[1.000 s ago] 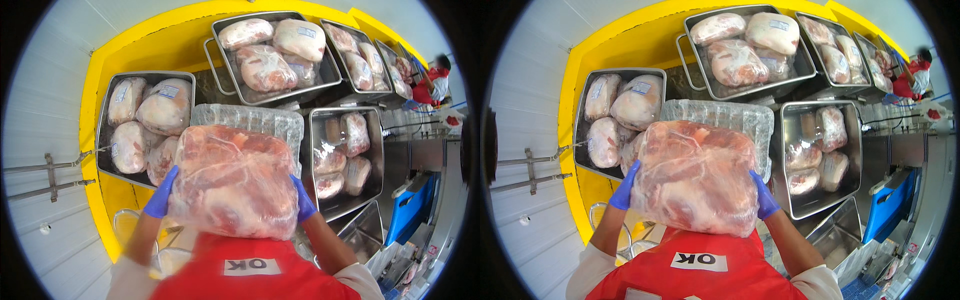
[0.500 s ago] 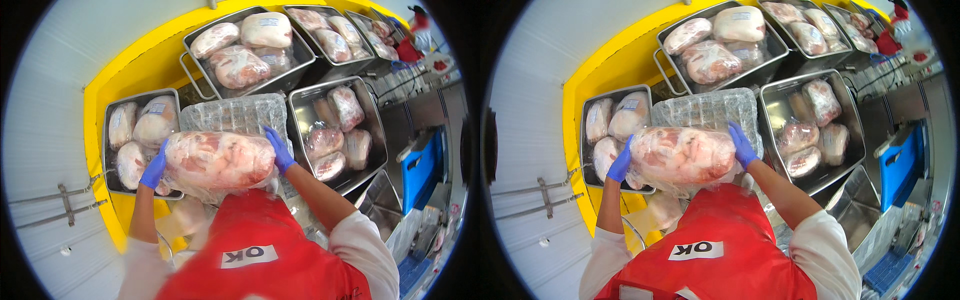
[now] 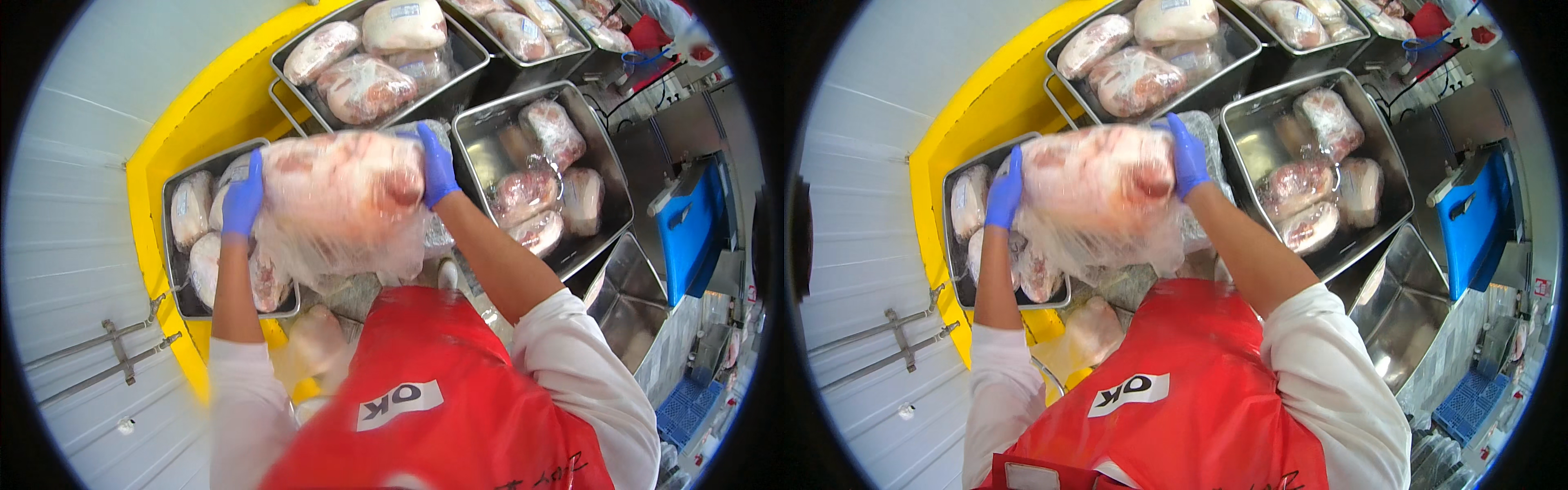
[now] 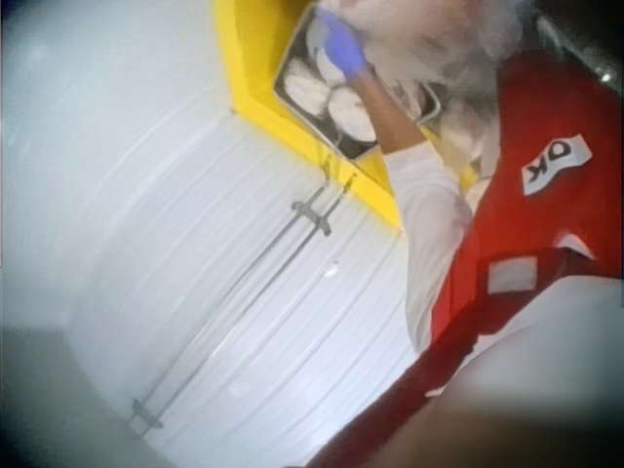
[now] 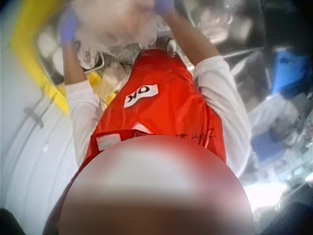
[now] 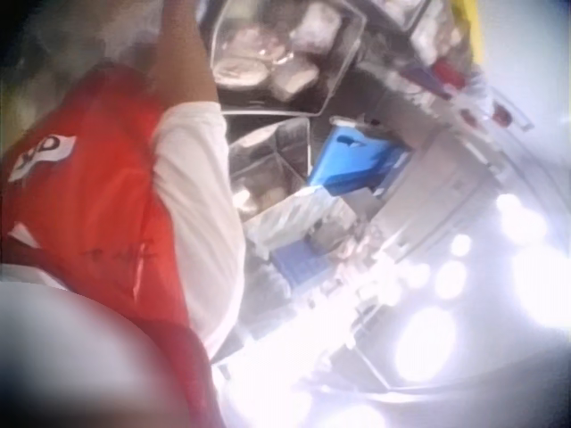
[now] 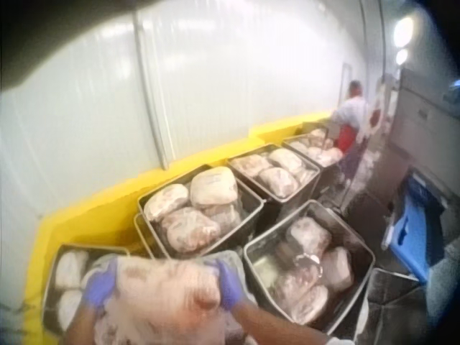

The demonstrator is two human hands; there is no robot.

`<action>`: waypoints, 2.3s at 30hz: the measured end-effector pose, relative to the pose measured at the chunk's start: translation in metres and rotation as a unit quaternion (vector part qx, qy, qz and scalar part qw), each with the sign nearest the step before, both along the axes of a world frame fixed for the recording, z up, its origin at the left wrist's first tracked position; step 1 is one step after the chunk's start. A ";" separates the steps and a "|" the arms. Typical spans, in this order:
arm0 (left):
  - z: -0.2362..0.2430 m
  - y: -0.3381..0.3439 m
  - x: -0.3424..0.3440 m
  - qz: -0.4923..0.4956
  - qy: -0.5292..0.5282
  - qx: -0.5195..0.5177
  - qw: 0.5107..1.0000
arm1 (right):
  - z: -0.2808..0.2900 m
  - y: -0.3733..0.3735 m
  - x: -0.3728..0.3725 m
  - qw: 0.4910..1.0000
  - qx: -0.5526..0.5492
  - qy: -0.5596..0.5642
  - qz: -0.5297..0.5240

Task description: The person walks to a workstation and unpacks vacuum-sealed meat portions from metal trays. They remove the plastic wrap, cut it away with a knife, and place the meat into other trays. The person repeats this process for several portions.

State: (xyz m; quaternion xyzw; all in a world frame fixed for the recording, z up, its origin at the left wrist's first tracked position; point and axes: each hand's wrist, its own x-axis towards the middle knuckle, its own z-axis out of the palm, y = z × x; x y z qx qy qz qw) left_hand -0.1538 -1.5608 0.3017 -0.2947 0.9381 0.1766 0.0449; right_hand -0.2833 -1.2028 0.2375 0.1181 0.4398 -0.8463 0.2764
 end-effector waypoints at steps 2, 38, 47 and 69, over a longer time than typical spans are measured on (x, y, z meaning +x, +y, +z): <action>0.013 0.013 -0.022 0.008 0.000 -0.033 0.999 | -0.005 0.001 -0.007 0.980 0.057 0.190 -0.020; -0.106 0.113 -0.076 -0.154 0.008 -0.064 0.986 | -0.176 0.116 0.118 0.868 0.480 0.032 -0.123; -0.107 0.128 -0.081 -0.113 0.019 0.009 0.993 | -0.187 0.128 0.106 0.836 0.518 0.106 -0.145; -0.140 0.116 0.005 -0.053 0.184 0.011 0.981 | -0.098 0.102 0.095 0.766 0.529 0.359 -0.065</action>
